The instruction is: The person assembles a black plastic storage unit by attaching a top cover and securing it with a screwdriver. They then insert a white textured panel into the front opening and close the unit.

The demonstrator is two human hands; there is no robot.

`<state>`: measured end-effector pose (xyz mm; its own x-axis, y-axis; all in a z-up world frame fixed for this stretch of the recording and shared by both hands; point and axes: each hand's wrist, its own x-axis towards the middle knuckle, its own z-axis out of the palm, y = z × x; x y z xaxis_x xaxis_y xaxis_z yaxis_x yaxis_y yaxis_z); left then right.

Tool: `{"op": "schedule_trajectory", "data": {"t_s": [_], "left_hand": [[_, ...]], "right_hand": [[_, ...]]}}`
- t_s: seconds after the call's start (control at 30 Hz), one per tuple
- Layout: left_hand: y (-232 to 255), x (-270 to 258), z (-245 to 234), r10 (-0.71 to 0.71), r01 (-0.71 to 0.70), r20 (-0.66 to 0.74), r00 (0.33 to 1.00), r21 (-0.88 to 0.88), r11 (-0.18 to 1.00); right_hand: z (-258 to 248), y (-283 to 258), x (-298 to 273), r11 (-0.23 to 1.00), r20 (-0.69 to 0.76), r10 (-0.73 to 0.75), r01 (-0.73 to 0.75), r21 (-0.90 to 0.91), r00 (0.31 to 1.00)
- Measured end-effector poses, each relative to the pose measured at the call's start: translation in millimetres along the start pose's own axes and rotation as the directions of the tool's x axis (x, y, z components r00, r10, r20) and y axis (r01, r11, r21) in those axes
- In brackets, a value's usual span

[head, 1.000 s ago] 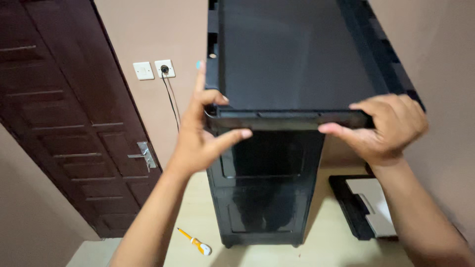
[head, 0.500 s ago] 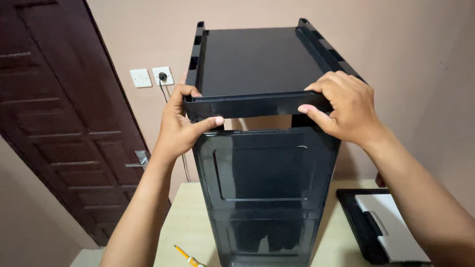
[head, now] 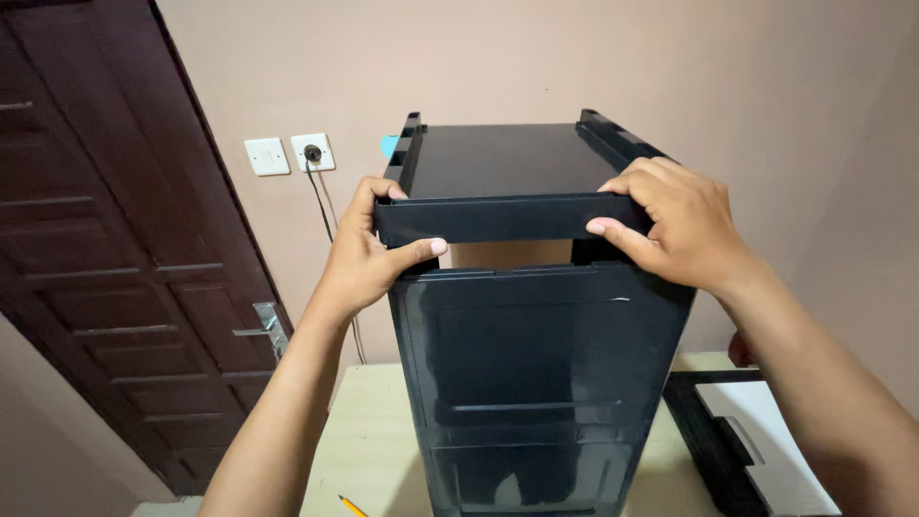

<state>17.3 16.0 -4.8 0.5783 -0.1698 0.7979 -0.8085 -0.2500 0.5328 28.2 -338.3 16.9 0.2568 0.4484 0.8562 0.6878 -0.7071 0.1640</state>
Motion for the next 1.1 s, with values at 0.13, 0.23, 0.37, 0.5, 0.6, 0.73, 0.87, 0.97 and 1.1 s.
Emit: {"op": "schedule_trajectory", "data": {"t_s": [0.13,0.23,0.37,0.5,0.6,0.73,0.87,0.97,1.1], "left_hand": [[-3.9,-0.1,2.4,-0.054,0.055,0.007,0.998,-0.012,0.998],[-1.9,0.7,2.5,-0.102,0.103,0.024,0.994,-0.052,0.993],[1.3,-0.8,3.4,-0.099,0.099,0.024,0.995,-0.02,0.995],[5.8,2.0,-2.7,-0.071,0.07,0.019,0.997,0.028,0.997],[10.4,6.6,-7.7,-0.036,0.034,0.02,0.999,0.073,0.997],[16.8,13.7,-9.6,-0.116,0.114,0.024,0.993,0.065,0.991],[21.4,11.8,-8.5,-0.102,0.096,0.033,0.994,0.158,0.983],[22.0,7.6,-8.1,-0.165,0.157,0.053,0.985,0.136,0.978],[19.8,-1.2,-8.1,-0.175,0.169,0.089,0.981,0.067,0.983]], "right_hand": [[0.1,1.5,0.0,1.0,0.035,0.021,-0.022,0.017,0.999],[-3.6,-0.1,3.3,0.999,0.06,0.037,-0.038,0.018,0.998],[-11.4,-1.7,7.4,0.999,0.094,0.044,-0.046,0.027,0.995],[-20.3,-3.5,16.6,0.994,0.145,0.104,-0.106,0.011,0.984],[-25.7,-3.1,22.2,0.996,0.151,0.093,-0.092,-0.009,0.984],[-28.2,-1.2,27.9,0.995,0.165,0.094,-0.095,-0.002,0.982],[-29.6,-3.0,25.0,0.992,0.185,0.127,-0.127,-0.014,0.974],[-29.5,-5.8,19.6,0.99,0.181,0.138,-0.142,0.01,0.974],[-29.4,-6.1,9.1,0.992,0.187,0.105,-0.115,0.047,0.977]]}}
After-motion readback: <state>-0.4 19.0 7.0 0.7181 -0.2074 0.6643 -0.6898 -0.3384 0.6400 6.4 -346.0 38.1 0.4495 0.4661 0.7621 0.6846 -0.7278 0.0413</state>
